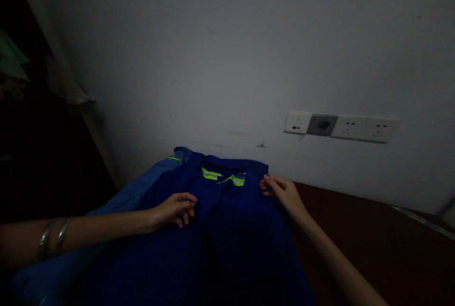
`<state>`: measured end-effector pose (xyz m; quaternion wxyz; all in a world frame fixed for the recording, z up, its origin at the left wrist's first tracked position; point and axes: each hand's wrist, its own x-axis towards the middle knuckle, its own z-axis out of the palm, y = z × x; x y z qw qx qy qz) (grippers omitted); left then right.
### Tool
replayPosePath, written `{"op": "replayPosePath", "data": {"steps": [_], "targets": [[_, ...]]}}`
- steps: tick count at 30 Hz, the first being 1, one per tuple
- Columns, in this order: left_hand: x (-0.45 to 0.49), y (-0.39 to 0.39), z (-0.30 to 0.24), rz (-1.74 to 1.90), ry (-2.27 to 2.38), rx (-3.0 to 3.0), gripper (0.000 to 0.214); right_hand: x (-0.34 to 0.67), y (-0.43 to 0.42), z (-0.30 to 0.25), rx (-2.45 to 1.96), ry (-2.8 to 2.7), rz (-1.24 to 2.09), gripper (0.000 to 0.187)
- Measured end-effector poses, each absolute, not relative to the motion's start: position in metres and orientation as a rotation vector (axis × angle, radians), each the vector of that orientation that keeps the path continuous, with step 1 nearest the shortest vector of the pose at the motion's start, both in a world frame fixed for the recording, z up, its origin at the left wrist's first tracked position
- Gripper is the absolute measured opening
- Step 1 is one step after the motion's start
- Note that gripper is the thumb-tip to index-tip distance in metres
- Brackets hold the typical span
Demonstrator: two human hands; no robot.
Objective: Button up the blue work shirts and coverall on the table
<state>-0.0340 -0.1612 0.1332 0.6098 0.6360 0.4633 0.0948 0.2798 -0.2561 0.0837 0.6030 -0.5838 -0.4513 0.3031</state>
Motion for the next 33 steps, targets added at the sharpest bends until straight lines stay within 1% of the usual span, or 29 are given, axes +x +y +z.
{"op": "replayPosePath", "data": {"steps": [3, 5, 8, 10, 13, 17, 21, 24, 27, 29, 31, 33], "targets": [[-0.041, -0.149, 0.141, 0.239, 1.124, 1.507, 0.030, 0.316, -0.210, 0.073, -1.684, -1.316, 0.321, 0.030], [-0.045, -0.141, 0.144, 0.262, 1.151, 1.542, 0.026, 0.334, -0.178, 0.065, -1.913, -1.399, 0.176, 0.028], [-0.052, -0.131, 0.144, 0.329, 1.194, 1.602, 0.022, 0.348, -0.137, 0.053, -2.173, -1.541, 0.042, 0.031], [-0.057, -0.127, 0.144, 0.361, 1.209, 1.633, 0.020, 0.351, -0.118, 0.045, -2.313, -1.590, 0.020, 0.034], [-0.065, -0.125, 0.148, 0.347, 1.210, 1.666, 0.020, 0.356, -0.102, 0.033, -2.425, -1.571, 0.048, 0.031], [-0.076, -0.127, 0.158, 0.305, 1.242, 1.689, 0.020, 0.359, -0.096, 0.016, -2.404, -1.577, 0.148, 0.026], [-0.085, -0.119, 0.162, 0.331, 1.285, 1.741, 0.018, 0.356, -0.092, 0.013, -2.357, -1.570, 0.137, 0.026], [-0.084, -0.102, 0.172, 0.433, 1.305, 1.853, 0.016, 0.354, -0.089, 0.041, -2.277, -1.616, 0.048, 0.028], [-0.072, -0.083, 0.198, 0.635, 1.259, 2.012, 0.017, 0.348, -0.094, 0.096, -2.073, -1.768, -0.171, 0.026], [-0.059, -0.073, 0.219, 0.755, 1.181, 2.115, 0.018, 0.340, -0.104, 0.138, -1.933, -1.854, -0.244, 0.024], [-0.043, -0.066, 0.238, 0.775, 1.086, 2.225, 0.021, 0.330, -0.117, 0.178, -1.807, -1.883, -0.296, 0.023], [-0.028, -0.063, 0.251, 0.713, 0.988, 2.391, 0.023, 0.320, -0.131, 0.210, -1.691, -1.907, -0.309, 0.024]]}}
